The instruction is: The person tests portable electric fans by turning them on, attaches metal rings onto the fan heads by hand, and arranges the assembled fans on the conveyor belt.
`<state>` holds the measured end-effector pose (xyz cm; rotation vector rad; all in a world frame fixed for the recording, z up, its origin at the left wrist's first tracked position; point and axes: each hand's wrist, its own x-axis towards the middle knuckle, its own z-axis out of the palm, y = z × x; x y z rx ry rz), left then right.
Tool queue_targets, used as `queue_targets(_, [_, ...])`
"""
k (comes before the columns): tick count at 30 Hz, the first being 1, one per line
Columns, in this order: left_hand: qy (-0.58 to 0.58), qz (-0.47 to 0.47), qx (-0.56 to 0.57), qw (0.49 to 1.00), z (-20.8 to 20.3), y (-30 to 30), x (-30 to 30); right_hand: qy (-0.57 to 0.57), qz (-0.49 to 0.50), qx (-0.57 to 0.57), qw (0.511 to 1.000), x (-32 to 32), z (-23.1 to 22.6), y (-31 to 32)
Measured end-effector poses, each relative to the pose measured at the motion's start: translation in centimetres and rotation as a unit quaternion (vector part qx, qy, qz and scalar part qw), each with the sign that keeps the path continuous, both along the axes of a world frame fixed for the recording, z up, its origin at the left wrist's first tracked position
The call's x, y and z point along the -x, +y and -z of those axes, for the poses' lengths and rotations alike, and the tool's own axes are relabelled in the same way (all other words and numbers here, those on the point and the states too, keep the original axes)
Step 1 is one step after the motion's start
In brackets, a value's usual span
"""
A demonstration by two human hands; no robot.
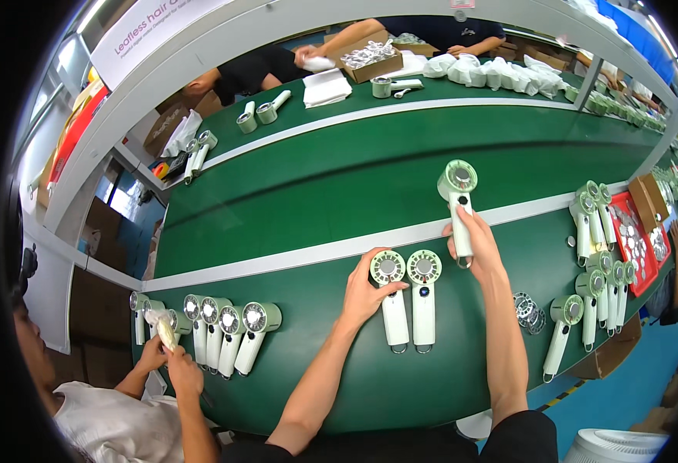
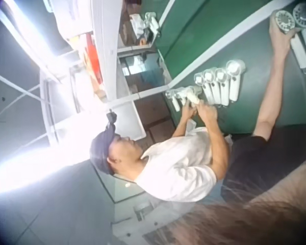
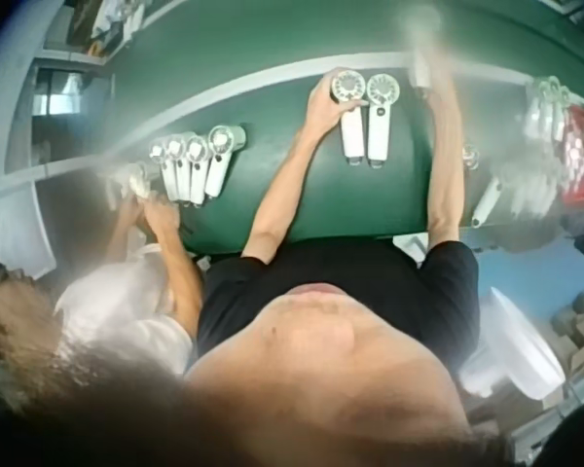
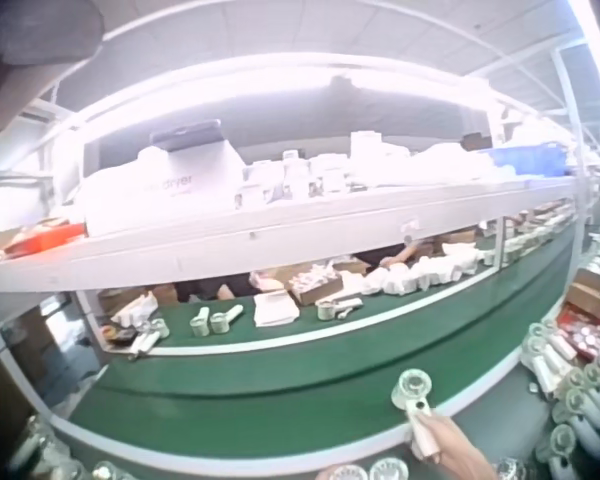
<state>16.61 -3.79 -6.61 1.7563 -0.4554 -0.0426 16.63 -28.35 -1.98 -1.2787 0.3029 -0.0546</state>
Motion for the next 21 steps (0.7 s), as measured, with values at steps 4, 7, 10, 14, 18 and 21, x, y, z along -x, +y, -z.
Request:
queue_targets(4, [-0.012,-0.006,-0.012,1.0,0.5,-0.1,0.1,-0.011,0.064,-0.1,0.993,4.9,1.9,-0.2])
queue_targets(7, [-0.007,0.016,-0.002,1.0,0.7,0.1,0.0,-0.015,0.098,-0.128,0.987,7.8,2.0,-0.1])
queue_targets(10, [-0.017,0.012,0.032,0.999,0.9,0.6,-0.1,-0.017,0.108,-0.149,0.983,9.6,2.8,0.2])
queue_targets(14, [-0.022,-0.007,0.073,0.997,2.2,0.9,-0.2,-0.02,0.073,-0.166,0.983,10.8,4.0,0.3])
queue_targets(18, [0.019,-0.037,0.123,0.992,3.7,1.1,-1.4,-0.04,0.028,-0.206,0.977,10.0,4.5,-0.2])
queue_targets(21, [0.034,-0.04,0.138,0.989,2.8,0.9,-1.6,-0.046,0.03,-0.201,0.978,9.7,3.4,0.1])
